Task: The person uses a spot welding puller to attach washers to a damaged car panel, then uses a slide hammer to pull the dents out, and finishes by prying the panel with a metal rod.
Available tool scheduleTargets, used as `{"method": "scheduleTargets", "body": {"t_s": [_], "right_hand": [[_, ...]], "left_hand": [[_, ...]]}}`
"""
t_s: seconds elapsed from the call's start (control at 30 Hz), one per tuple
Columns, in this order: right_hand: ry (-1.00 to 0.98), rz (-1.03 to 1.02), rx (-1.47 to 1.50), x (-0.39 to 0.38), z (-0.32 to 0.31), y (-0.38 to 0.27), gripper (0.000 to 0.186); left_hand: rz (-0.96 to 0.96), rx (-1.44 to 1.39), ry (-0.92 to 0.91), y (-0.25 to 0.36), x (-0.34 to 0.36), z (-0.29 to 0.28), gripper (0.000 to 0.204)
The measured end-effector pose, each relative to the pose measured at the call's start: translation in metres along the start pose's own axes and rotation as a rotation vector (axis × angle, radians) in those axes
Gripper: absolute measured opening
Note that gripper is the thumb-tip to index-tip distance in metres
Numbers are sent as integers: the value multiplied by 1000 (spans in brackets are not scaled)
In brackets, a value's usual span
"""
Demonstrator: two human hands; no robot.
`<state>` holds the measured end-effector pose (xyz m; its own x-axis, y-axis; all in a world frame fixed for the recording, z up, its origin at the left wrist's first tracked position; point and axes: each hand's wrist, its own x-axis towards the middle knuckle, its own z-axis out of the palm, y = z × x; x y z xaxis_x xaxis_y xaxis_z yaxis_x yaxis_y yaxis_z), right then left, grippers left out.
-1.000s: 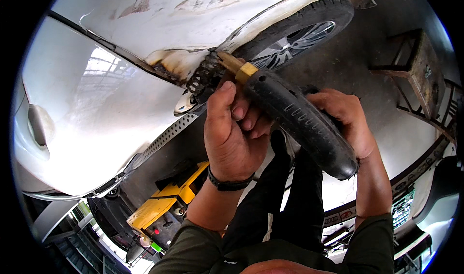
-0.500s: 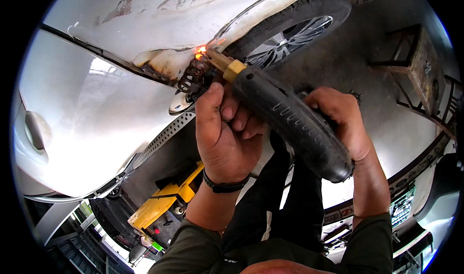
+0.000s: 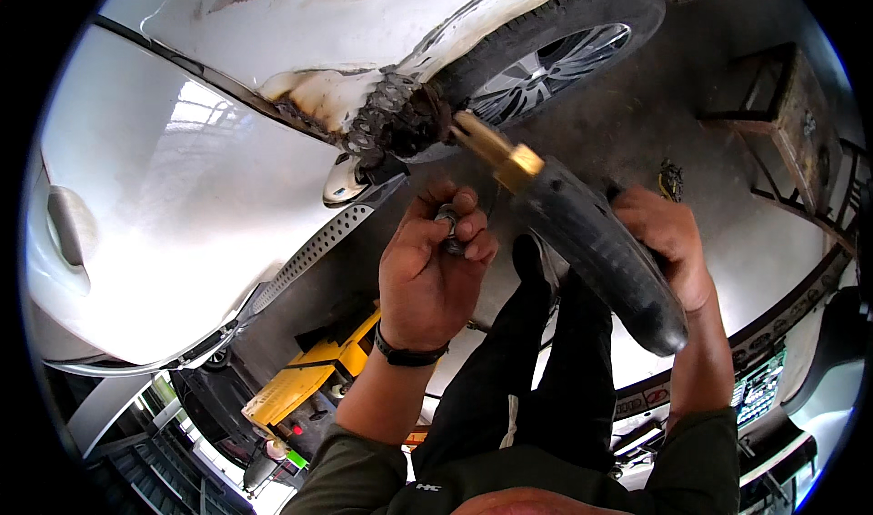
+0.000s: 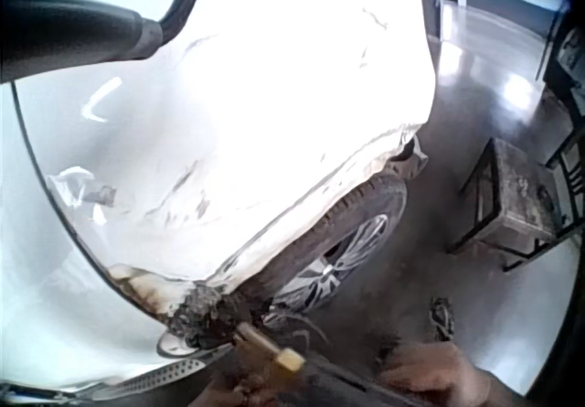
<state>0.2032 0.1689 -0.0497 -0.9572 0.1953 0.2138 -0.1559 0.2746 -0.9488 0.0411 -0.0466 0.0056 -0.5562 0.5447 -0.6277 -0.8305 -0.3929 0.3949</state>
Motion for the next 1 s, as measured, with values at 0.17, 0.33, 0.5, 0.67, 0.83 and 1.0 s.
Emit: {"method": "scheduleTargets", "body": {"t_s": [0.17,0.33,0.5,0.67,0.83,1.0], "right_hand": [[43,154,132,-40,23,-8,20],[79,153,143,-57,42,-3,26],[122,128,191,-62,49,0,27],[90,181,332,-76,49,2,27],[33,179,399,-81,53,5,27],[7,177,537,-74,49,0,29]], "left_hand": [[-52,-41,-100,6,-2,-24,29],[-71,92,-57,4,2,-16,22],[-36,142,-191,0,9,-17,24],[37,201,-110,-13,16,-3,26],[86,229,-274,-22,27,-9,25],[94,159,-447,-35,35,-8,23]]}}
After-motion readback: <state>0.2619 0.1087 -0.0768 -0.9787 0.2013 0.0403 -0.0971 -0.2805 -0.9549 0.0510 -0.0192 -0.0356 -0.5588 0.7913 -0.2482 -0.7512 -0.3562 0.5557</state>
